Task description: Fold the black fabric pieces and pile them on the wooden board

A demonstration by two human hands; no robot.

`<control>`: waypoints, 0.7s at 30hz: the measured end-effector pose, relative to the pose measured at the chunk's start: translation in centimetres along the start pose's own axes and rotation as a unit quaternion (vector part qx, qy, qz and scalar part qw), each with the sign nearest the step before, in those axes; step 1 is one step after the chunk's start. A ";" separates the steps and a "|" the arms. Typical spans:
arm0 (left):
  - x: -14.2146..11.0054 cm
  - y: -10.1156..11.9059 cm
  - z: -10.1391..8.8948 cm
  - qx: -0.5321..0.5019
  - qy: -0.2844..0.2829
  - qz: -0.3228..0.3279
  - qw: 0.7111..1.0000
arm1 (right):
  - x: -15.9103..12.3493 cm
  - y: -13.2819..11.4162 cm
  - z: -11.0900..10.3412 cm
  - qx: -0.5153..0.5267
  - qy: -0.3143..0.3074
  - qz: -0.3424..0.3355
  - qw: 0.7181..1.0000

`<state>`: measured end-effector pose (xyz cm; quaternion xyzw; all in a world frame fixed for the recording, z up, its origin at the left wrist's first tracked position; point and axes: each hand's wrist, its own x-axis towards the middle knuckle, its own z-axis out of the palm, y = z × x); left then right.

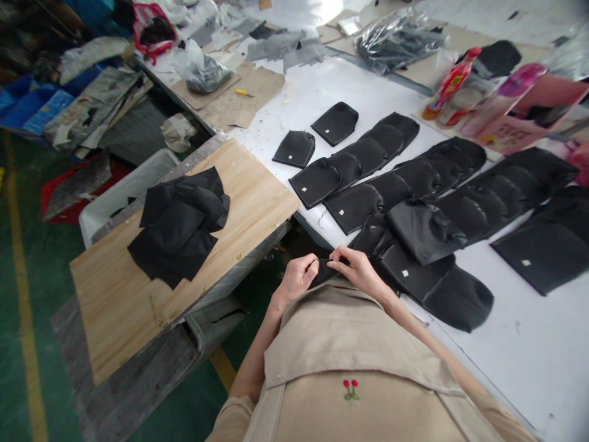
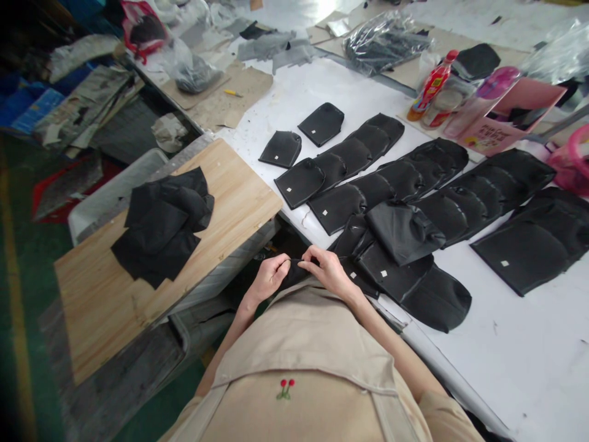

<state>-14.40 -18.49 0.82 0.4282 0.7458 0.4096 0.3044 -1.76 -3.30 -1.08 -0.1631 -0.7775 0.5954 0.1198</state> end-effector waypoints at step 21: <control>-0.1 -1.1 -1.0 -0.024 -0.006 -0.027 0.999 | 0.5 -0.2 0.5 -0.086 -0.047 -0.057 0.994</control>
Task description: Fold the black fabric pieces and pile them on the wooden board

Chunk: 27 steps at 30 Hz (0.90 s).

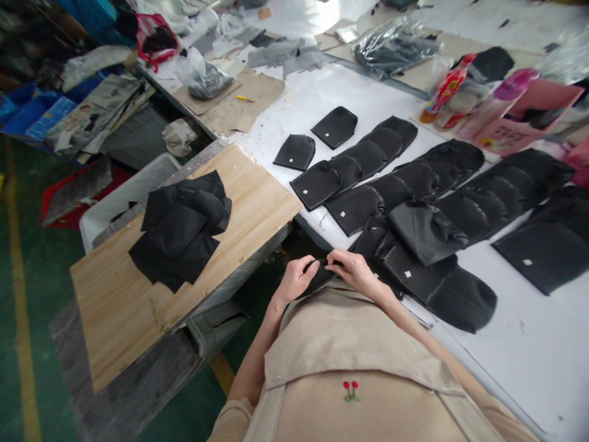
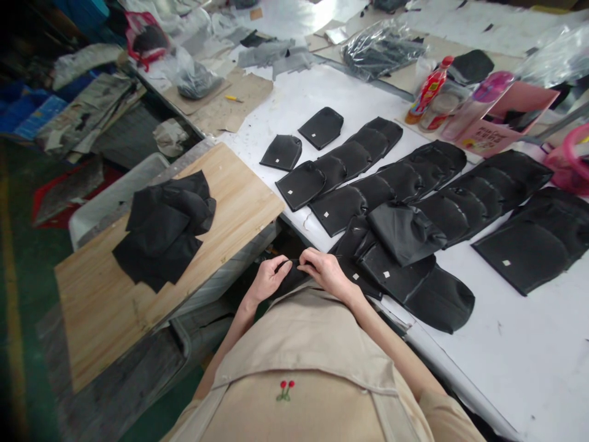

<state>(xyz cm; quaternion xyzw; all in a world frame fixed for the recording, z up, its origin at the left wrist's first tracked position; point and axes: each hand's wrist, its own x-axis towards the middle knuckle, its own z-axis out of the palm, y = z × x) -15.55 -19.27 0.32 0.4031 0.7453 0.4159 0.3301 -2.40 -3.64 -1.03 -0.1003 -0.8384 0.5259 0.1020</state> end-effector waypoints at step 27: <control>-0.5 -2.8 -1.8 -0.234 0.154 -0.089 0.956 | 0.2 3.7 -0.8 0.297 0.196 0.214 0.910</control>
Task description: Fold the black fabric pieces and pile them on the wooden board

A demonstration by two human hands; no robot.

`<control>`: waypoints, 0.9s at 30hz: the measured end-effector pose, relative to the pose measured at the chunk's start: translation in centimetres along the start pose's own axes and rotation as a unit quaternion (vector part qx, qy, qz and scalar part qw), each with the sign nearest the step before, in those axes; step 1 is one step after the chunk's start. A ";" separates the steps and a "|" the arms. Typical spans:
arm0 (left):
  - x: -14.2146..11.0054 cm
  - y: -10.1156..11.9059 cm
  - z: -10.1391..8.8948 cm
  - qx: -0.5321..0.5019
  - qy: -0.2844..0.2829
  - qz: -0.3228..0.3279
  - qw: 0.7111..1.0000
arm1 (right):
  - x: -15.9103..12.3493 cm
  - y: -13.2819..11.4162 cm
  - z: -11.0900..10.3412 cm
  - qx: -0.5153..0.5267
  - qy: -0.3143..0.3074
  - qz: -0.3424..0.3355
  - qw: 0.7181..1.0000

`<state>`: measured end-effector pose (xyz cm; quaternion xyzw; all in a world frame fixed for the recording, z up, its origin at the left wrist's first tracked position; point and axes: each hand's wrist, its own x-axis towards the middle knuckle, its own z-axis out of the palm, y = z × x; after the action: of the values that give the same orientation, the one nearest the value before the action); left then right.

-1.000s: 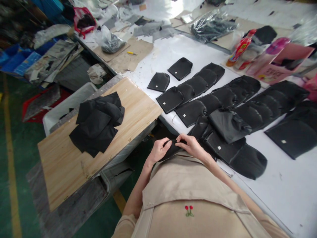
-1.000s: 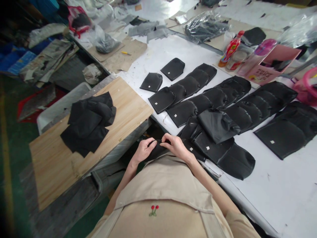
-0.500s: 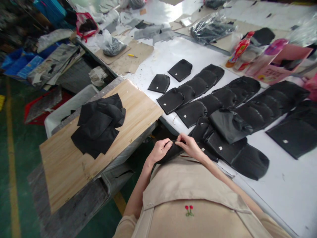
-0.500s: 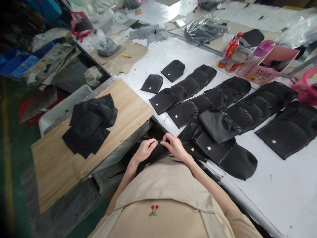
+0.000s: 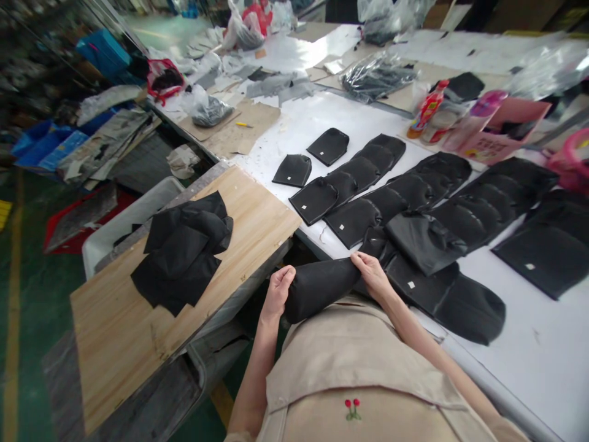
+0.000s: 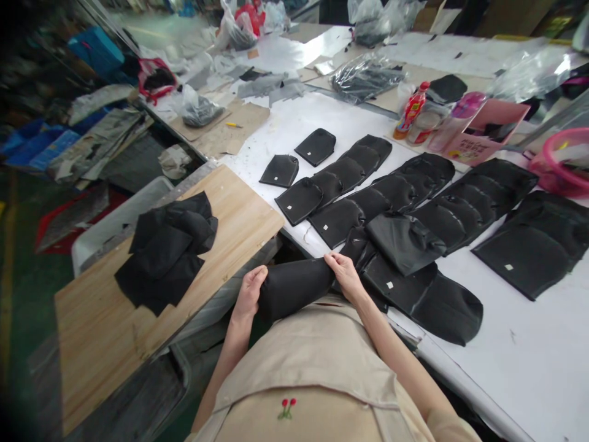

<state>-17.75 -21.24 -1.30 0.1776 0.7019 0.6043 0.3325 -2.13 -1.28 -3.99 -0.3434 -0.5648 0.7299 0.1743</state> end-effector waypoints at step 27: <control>-0.7 -4.0 2.3 -0.097 0.083 -0.118 0.985 | 3.3 3.6 -0.3 0.073 0.165 0.114 0.977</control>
<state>-15.09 -20.88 -5.13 0.0091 0.6811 0.6388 0.3576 -3.77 -0.08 -8.38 -0.5075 -0.4304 0.7176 0.2054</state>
